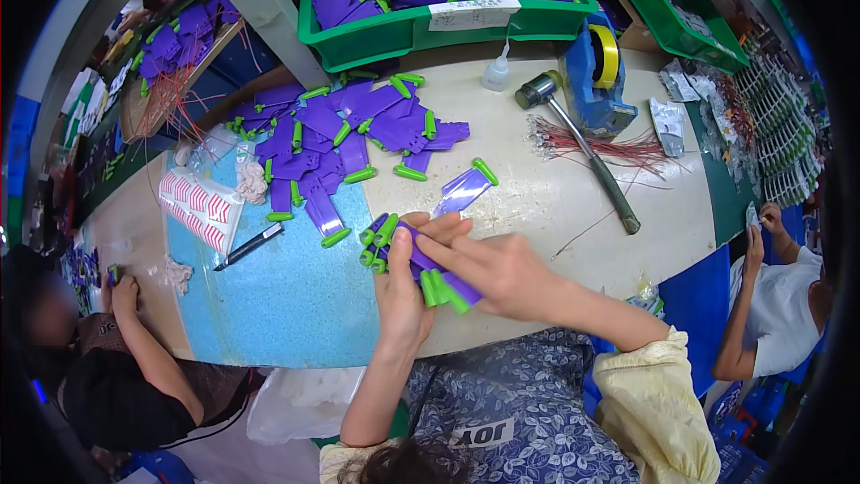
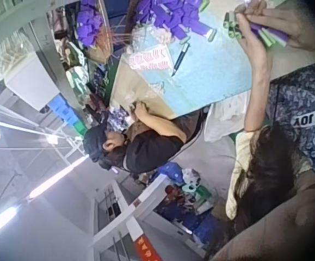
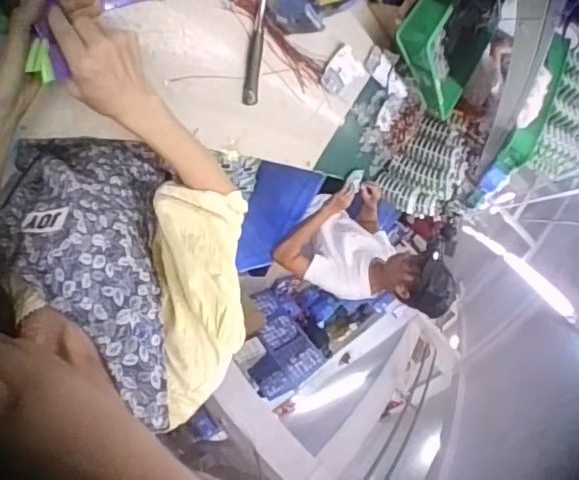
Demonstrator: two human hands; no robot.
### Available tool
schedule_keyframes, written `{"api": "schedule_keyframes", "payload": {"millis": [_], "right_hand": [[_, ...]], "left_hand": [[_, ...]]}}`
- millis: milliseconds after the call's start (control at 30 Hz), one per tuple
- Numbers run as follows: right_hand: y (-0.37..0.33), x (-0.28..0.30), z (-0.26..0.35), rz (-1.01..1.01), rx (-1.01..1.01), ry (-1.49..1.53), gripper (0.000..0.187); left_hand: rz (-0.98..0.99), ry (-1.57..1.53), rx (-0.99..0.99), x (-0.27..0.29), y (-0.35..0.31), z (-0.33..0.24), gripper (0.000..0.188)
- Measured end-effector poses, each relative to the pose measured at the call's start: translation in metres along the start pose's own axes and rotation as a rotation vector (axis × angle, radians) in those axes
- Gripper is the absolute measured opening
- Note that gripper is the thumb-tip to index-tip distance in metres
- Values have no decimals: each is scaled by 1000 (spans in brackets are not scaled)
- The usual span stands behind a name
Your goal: The person assembles small purple plastic components with green cylindrical pieces and red wires. They apply glue to the purple parts, insert the wires, and use a hammer to secure the green pieces into place. The person works at a table with piles of parts and tools, stacking the finished units as they complete them.
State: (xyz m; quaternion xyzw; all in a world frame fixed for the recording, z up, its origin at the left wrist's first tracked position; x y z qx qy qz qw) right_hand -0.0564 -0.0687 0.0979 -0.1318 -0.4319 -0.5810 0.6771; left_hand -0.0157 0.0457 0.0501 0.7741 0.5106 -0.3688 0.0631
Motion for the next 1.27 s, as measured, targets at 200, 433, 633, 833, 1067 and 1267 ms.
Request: {"api": "schedule_keyframes", "payload": {"millis": [200, 433, 633, 833, 1067, 1267], "right_hand": [[-6, 52, -12, -95, 133, -166, 61], [-83, 107, -97, -407, -437, -367, 32], [-124, 112, -142, -193, -689, -661, 34], [-104, 163, -86, -361, -347, -591, 36], [96, 246, -176, -327, 47, -720, 36], [176, 257, -217, -365, 70, -698, 39]], "left_hand": [[73, 238, -219, -30, -4, -4, 27], [173, 1314, -64, -28, 31, -10, 29], [38, 1730, -317, -53, 74, 13, 37], [122, 1118, -204, -1, 77, 6, 28], [151, 81, 75, -45, 65, 0, 25], [91, -85, 62, -33, 66, -10, 33]]}}
Point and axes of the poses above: each hand's wrist, its own y-axis towards the middle knuckle, its own x-axis out of the back of the hand, z = x × y, the point moved 5 cm from there along y, towards the middle knuckle, and after that the axes turned 3 degrees about z, right-handed, at the moved point
